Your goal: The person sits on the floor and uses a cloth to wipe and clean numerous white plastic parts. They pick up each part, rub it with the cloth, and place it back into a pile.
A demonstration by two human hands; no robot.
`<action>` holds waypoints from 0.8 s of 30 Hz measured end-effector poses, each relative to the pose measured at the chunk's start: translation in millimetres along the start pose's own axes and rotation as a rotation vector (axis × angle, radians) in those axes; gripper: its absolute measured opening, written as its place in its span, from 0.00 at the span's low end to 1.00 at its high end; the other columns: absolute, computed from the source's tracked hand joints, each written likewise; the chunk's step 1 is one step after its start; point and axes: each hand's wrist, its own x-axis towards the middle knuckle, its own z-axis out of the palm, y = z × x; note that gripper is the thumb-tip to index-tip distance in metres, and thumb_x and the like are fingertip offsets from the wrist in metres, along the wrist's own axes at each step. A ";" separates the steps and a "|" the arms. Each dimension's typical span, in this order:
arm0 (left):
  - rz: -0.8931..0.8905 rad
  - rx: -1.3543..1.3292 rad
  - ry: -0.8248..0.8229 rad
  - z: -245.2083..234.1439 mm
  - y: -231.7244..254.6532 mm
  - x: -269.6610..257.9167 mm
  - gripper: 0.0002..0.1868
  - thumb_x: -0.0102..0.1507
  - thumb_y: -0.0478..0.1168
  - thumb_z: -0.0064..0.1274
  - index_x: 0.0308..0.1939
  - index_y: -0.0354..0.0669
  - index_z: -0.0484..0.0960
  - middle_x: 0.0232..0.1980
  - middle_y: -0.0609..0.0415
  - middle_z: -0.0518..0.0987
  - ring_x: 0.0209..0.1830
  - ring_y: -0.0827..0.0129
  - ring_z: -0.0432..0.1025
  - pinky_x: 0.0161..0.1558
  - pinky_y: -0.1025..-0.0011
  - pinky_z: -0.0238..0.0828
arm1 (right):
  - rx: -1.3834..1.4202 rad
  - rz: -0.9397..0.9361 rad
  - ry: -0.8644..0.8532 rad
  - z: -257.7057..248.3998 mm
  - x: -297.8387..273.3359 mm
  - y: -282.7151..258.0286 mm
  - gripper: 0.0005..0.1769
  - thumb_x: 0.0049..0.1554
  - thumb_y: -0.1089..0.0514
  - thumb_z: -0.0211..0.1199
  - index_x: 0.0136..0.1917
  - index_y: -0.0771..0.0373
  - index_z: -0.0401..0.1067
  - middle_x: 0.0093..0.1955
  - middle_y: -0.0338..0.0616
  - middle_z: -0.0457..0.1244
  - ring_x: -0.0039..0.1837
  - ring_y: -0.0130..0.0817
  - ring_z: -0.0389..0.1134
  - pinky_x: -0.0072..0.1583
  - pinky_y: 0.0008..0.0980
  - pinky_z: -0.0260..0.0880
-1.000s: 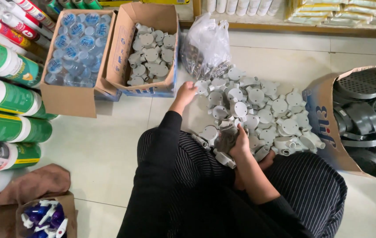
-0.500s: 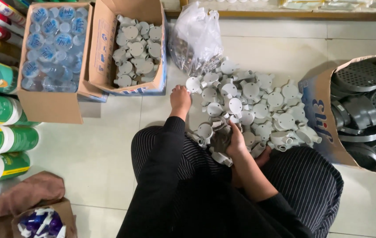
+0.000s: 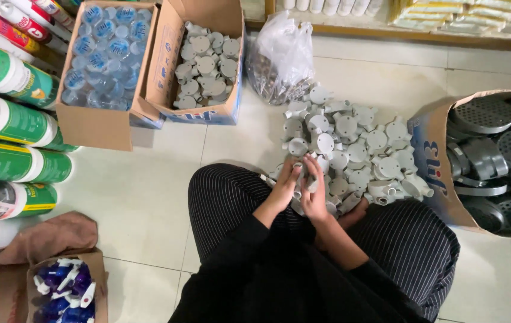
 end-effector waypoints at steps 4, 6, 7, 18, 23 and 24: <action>-0.743 -0.932 0.245 7.6 -120.8 -9.7 0.26 0.57 0.53 0.51 0.53 0.42 0.69 0.55 0.40 0.66 0.54 0.51 0.63 0.56 0.55 0.55 | -0.235 -0.123 -0.228 4.5 -18.6 -19.6 0.30 0.53 0.56 0.49 0.66 0.67 0.47 0.66 0.58 0.44 0.67 0.55 0.43 0.64 0.47 0.44; -0.732 -0.991 0.194 -5.2 -104.5 -6.9 0.24 0.60 0.54 0.42 0.53 0.44 0.68 0.56 0.42 0.67 0.54 0.53 0.63 0.56 0.58 0.57 | -0.327 -0.155 -0.310 10.8 -26.9 -28.6 0.31 0.52 0.57 0.50 0.66 0.66 0.47 0.67 0.57 0.43 0.68 0.55 0.41 0.65 0.46 0.44; -0.712 -1.045 0.149 -13.5 -96.2 -2.8 0.23 0.63 0.56 0.34 0.53 0.46 0.67 0.56 0.45 0.68 0.55 0.55 0.63 0.56 0.60 0.58 | -0.409 -0.191 -0.392 16.0 -29.2 -32.5 0.32 0.51 0.58 0.51 0.67 0.65 0.46 0.68 0.55 0.42 0.69 0.54 0.40 0.65 0.44 0.43; -0.829 -1.119 0.027 -29.7 -83.5 10.6 0.28 0.59 0.61 0.37 0.53 0.46 0.69 0.54 0.44 0.68 0.54 0.54 0.64 0.55 0.60 0.59 | -0.686 -0.299 -0.566 39.9 4.7 11.7 0.32 0.49 0.47 0.51 0.65 0.58 0.53 0.66 0.47 0.48 0.68 0.45 0.47 0.64 0.41 0.47; -0.863 -1.129 -0.015 -38.8 -80.4 13.0 0.31 0.57 0.63 0.38 0.52 0.45 0.70 0.54 0.43 0.69 0.53 0.53 0.64 0.55 0.59 0.59 | -0.676 -0.170 -0.652 45.8 4.3 33.0 0.32 0.50 0.46 0.49 0.67 0.55 0.50 0.66 0.45 0.47 0.68 0.44 0.47 0.64 0.41 0.48; -0.872 -1.131 -0.022 -38.4 -81.0 13.5 0.31 0.57 0.64 0.38 0.52 0.45 0.70 0.54 0.43 0.69 0.53 0.53 0.64 0.55 0.59 0.59 | -0.716 -0.104 -0.665 44.0 0.1 33.1 0.28 0.52 0.47 0.47 0.64 0.57 0.54 0.67 0.45 0.46 0.68 0.46 0.46 0.64 0.42 0.50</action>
